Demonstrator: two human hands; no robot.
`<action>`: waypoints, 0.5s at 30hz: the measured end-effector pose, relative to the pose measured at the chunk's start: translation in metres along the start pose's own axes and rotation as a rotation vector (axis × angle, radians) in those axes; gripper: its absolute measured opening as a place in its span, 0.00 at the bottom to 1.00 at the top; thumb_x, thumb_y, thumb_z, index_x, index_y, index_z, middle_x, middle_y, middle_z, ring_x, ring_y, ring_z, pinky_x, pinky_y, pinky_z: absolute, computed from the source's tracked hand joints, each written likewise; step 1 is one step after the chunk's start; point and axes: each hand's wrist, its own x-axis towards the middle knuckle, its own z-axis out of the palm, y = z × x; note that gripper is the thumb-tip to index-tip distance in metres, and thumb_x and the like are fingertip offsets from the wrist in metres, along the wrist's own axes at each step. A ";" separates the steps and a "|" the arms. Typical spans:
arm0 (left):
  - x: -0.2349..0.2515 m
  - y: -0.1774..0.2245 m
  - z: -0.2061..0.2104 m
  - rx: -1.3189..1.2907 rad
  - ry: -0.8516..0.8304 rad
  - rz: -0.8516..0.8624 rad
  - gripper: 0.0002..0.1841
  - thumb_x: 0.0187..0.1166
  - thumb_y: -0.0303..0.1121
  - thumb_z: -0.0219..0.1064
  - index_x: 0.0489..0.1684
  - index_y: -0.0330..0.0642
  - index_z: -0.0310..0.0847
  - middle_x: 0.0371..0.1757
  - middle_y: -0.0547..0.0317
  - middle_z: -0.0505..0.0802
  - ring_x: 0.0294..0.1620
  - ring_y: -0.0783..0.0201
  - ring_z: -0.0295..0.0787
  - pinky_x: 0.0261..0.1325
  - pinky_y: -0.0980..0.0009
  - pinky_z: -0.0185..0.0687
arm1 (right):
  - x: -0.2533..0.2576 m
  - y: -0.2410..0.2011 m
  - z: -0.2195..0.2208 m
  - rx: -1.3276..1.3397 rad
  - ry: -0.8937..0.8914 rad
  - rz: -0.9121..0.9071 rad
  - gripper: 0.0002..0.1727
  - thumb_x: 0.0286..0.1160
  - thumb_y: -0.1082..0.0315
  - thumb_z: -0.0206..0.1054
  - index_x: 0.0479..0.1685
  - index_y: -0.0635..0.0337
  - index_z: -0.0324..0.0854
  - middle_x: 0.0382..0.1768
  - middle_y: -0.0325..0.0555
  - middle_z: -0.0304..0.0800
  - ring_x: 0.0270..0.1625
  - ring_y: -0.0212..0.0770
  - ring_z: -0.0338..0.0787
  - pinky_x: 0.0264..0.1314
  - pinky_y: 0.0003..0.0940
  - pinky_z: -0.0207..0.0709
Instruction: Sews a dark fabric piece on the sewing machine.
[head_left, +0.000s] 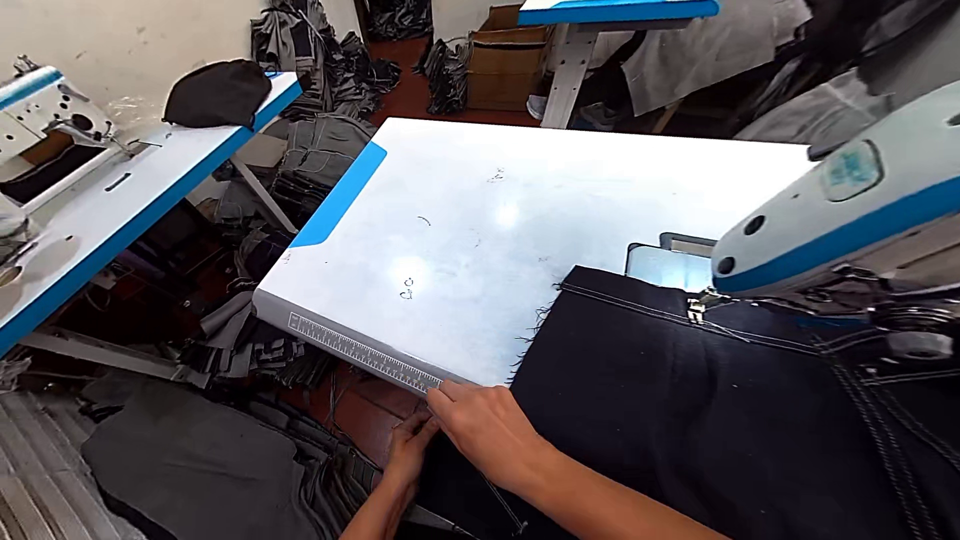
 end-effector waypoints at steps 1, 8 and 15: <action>0.004 0.004 0.006 -0.045 -0.001 -0.009 0.07 0.83 0.24 0.61 0.44 0.33 0.85 0.35 0.61 0.93 0.39 0.71 0.91 0.51 0.70 0.89 | 0.006 0.002 -0.001 -0.014 0.002 -0.027 0.05 0.69 0.72 0.70 0.27 0.61 0.85 0.20 0.47 0.82 0.19 0.46 0.87 0.14 0.38 0.75; 0.014 0.010 0.021 -0.242 0.020 0.028 0.08 0.83 0.20 0.57 0.45 0.31 0.83 0.37 0.58 0.93 0.41 0.69 0.91 0.53 0.70 0.88 | 0.027 0.021 -0.016 0.048 -0.072 -0.071 0.05 0.70 0.72 0.70 0.28 0.60 0.84 0.20 0.45 0.81 0.20 0.46 0.85 0.16 0.42 0.75; -0.018 0.044 0.010 -0.061 0.000 0.063 0.14 0.87 0.26 0.49 0.61 0.29 0.75 0.47 0.60 0.94 0.50 0.68 0.93 0.62 0.65 0.89 | 0.027 0.029 -0.043 0.048 0.088 0.032 0.06 0.76 0.68 0.68 0.32 0.58 0.87 0.23 0.42 0.84 0.25 0.42 0.87 0.19 0.36 0.74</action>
